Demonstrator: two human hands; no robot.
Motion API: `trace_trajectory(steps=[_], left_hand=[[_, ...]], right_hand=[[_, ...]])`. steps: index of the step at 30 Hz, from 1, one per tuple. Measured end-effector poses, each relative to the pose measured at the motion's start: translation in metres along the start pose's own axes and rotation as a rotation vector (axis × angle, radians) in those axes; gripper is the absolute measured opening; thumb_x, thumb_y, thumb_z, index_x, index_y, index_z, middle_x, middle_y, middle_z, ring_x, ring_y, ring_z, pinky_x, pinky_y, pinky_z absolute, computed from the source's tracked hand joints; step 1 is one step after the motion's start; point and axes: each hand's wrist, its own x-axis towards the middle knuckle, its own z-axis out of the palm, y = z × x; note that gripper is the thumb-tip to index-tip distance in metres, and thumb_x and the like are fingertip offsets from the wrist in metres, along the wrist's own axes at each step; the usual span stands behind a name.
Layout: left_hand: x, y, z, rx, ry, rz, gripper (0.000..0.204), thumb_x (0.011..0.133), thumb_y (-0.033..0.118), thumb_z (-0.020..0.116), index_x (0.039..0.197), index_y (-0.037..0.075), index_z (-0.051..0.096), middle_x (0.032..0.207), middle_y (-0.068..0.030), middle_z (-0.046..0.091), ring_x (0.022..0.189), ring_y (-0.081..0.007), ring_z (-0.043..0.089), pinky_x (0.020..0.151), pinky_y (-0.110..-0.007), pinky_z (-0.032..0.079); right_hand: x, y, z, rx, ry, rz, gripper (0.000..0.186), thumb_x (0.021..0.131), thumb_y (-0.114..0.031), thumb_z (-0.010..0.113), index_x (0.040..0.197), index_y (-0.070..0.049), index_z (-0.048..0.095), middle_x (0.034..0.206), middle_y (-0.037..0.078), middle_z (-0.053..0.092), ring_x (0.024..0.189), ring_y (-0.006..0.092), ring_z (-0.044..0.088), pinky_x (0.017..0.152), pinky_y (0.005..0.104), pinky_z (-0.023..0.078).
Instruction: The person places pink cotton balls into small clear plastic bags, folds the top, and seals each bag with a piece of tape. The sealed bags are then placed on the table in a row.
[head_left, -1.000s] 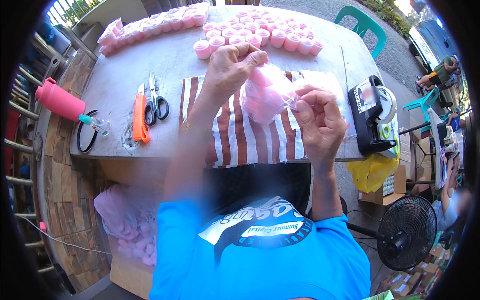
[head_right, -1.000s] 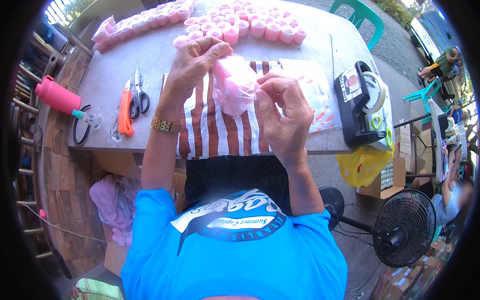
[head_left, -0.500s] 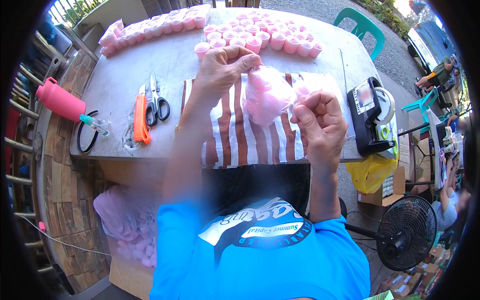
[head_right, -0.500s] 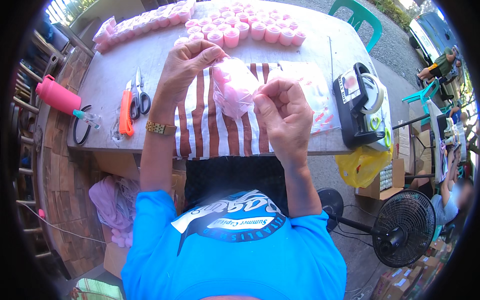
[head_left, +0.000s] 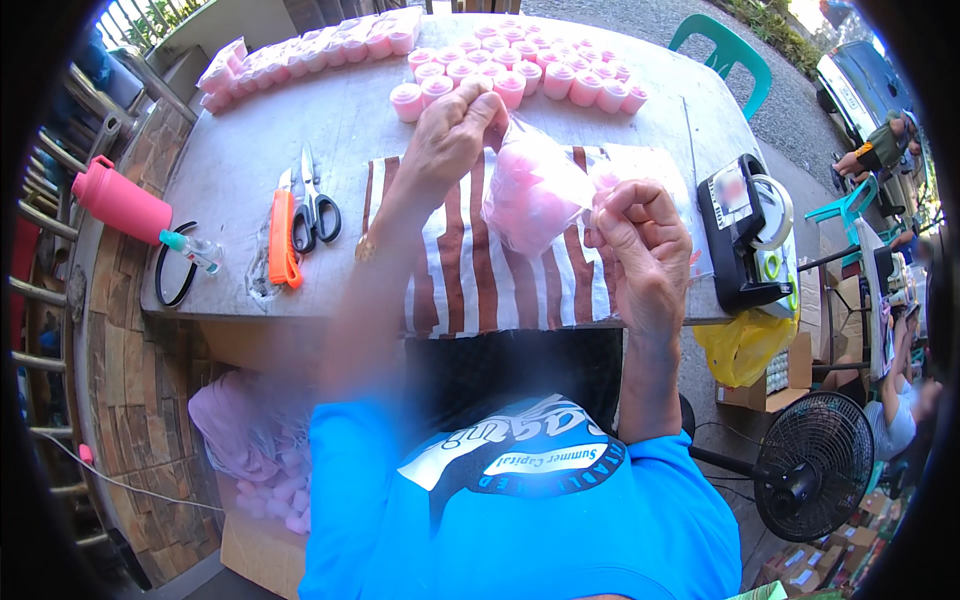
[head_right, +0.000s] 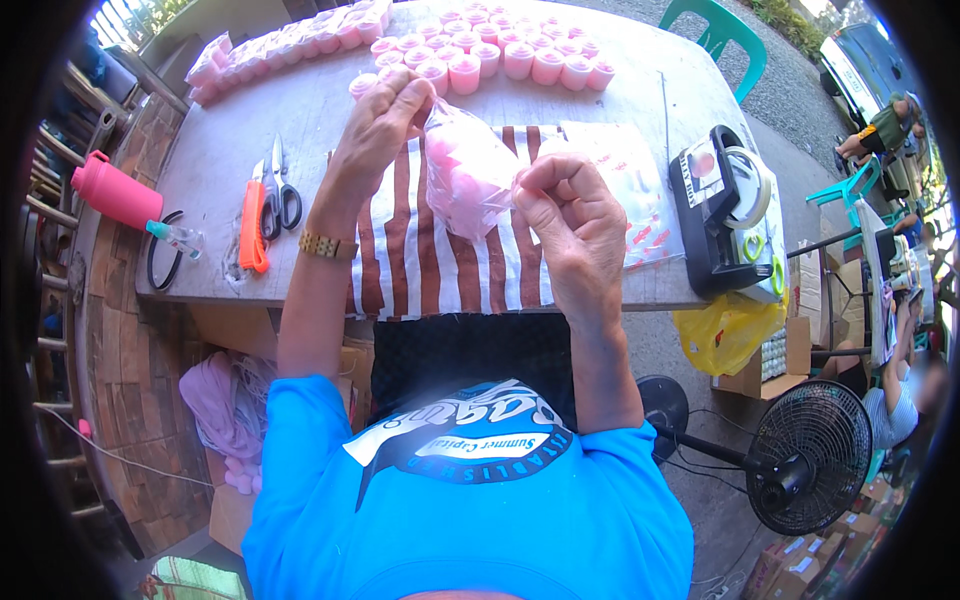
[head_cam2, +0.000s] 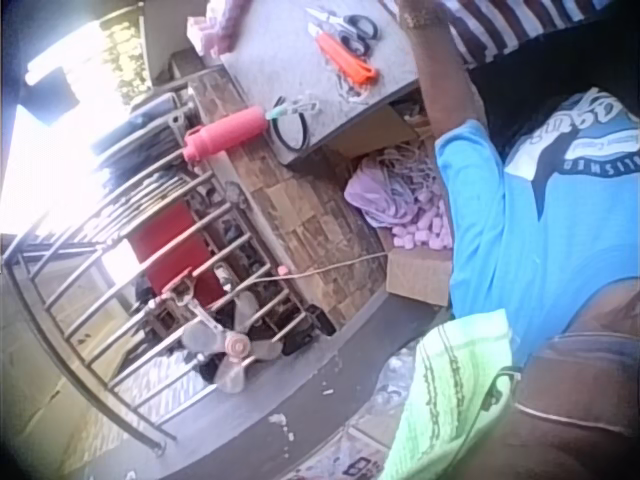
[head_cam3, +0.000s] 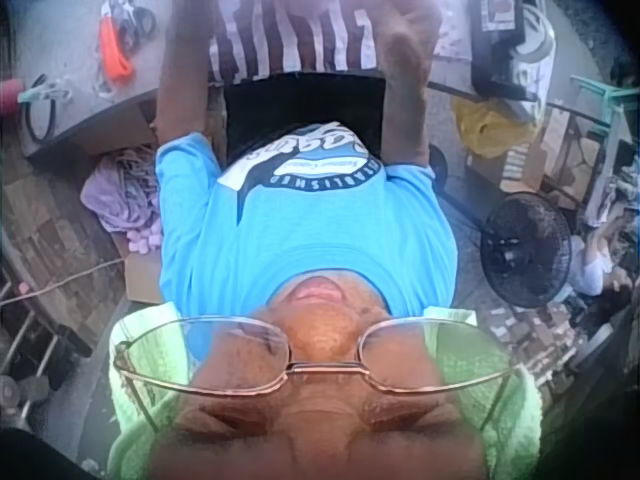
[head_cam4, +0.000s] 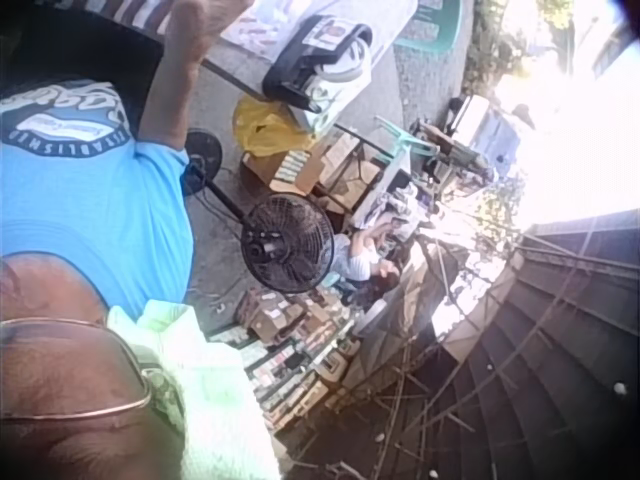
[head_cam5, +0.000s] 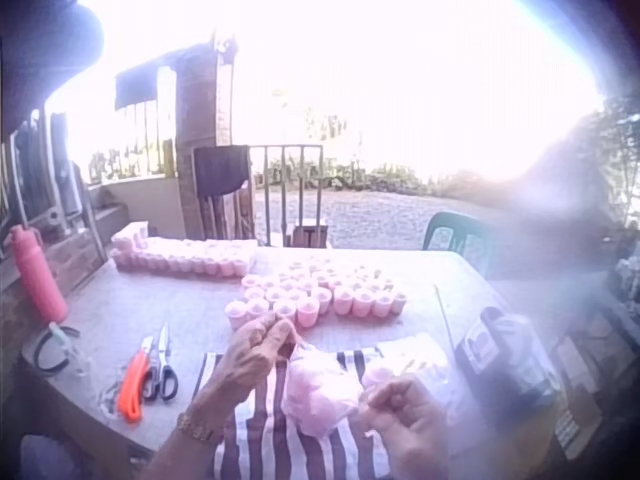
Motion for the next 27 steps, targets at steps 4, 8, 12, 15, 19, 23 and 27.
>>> trace_trajectory(steps=[4, 8, 12, 15, 19, 23, 27], left_hand=[[-0.034, -0.004, 0.023, -0.186, 0.060, 0.364, 0.078, 0.084, 0.040, 0.076, 0.145, 0.010, 0.038, 0.138, -0.0157, 0.052, 0.122, -0.0256, 0.056, 0.101, -0.039, 0.049], [-0.052, -0.011, 0.058, 0.133, 0.159, 0.521, 0.102, 0.071, 0.029, 0.085, 0.153, 0.010, 0.026, 0.143, -0.0208, 0.047, 0.124, -0.0342, 0.056, 0.107, -0.045, 0.045], [-0.057, -0.002, 0.056, -0.042, 0.139, 0.378, 0.103, 0.069, 0.024, 0.083, 0.154, 0.012, 0.026, 0.140, -0.0215, 0.051, 0.124, -0.0361, 0.057, 0.107, -0.051, 0.046], [-0.067, 0.008, 0.053, -0.275, 0.019, 0.262, 0.107, 0.067, 0.029, 0.082, 0.155, 0.014, 0.024, 0.136, -0.0208, 0.054, 0.124, -0.0344, 0.058, 0.107, -0.051, 0.046], [-0.070, 0.001, 0.052, -0.320, -0.081, 0.229, 0.111, 0.065, 0.033, 0.082, 0.157, 0.016, 0.021, 0.140, -0.0212, 0.051, 0.126, -0.0378, 0.055, 0.107, -0.054, 0.044], [-0.071, -0.007, 0.051, -0.264, -0.074, 0.237, 0.108, 0.067, 0.036, 0.080, 0.156, 0.015, 0.022, 0.149, -0.0224, 0.042, 0.129, -0.0408, 0.051, 0.108, -0.055, 0.043], [-0.076, -0.003, 0.051, -0.298, -0.080, 0.198, 0.106, 0.069, 0.037, 0.078, 0.156, 0.014, 0.022, 0.150, -0.0231, 0.040, 0.133, -0.0419, 0.047, 0.108, -0.056, 0.042]], right_hand=[[0.000, -0.001, 0.000, -0.076, 0.037, -0.026, 0.009, 0.095, -0.002, 0.061, 0.103, -0.005, 0.065, 0.091, 0.002, 0.065, 0.083, 0.0073, 0.062, 0.076, 0.0216, 0.051], [0.000, 0.003, -0.002, -0.143, 0.037, -0.027, 0.013, 0.093, -0.012, 0.067, 0.104, -0.006, 0.066, 0.098, 0.006, 0.066, 0.089, 0.0108, 0.063, 0.080, 0.0244, 0.052], [0.007, -0.012, 0.003, -0.468, 0.025, -0.390, 0.031, 0.086, -0.021, 0.075, 0.114, -0.009, 0.068, 0.109, 0.011, 0.065, 0.098, 0.0189, 0.065, 0.088, 0.0323, 0.055], [0.016, -0.016, 0.000, -0.588, -0.104, -0.503, 0.040, 0.083, -0.020, 0.077, 0.121, -0.012, 0.068, 0.117, 0.013, 0.064, 0.108, 0.0245, 0.064, 0.094, 0.0389, 0.055], [0.020, -0.021, -0.002, -0.563, -0.230, -0.411, 0.038, 0.077, -0.007, 0.076, 0.115, -0.010, 0.071, 0.118, 0.014, 0.066, 0.112, 0.0280, 0.064, 0.094, 0.0400, 0.055], [0.022, -0.019, -0.002, -0.622, -0.267, -0.464, 0.031, 0.075, 0.001, 0.073, 0.105, -0.007, 0.074, 0.106, 0.012, 0.070, 0.102, 0.0266, 0.068, 0.087, 0.0385, 0.056], [0.019, -0.020, 0.005, -0.660, -0.222, -0.492, 0.027, 0.076, 0.003, 0.071, 0.102, -0.005, 0.074, 0.102, 0.012, 0.070, 0.096, 0.0257, 0.068, 0.084, 0.0363, 0.056]])
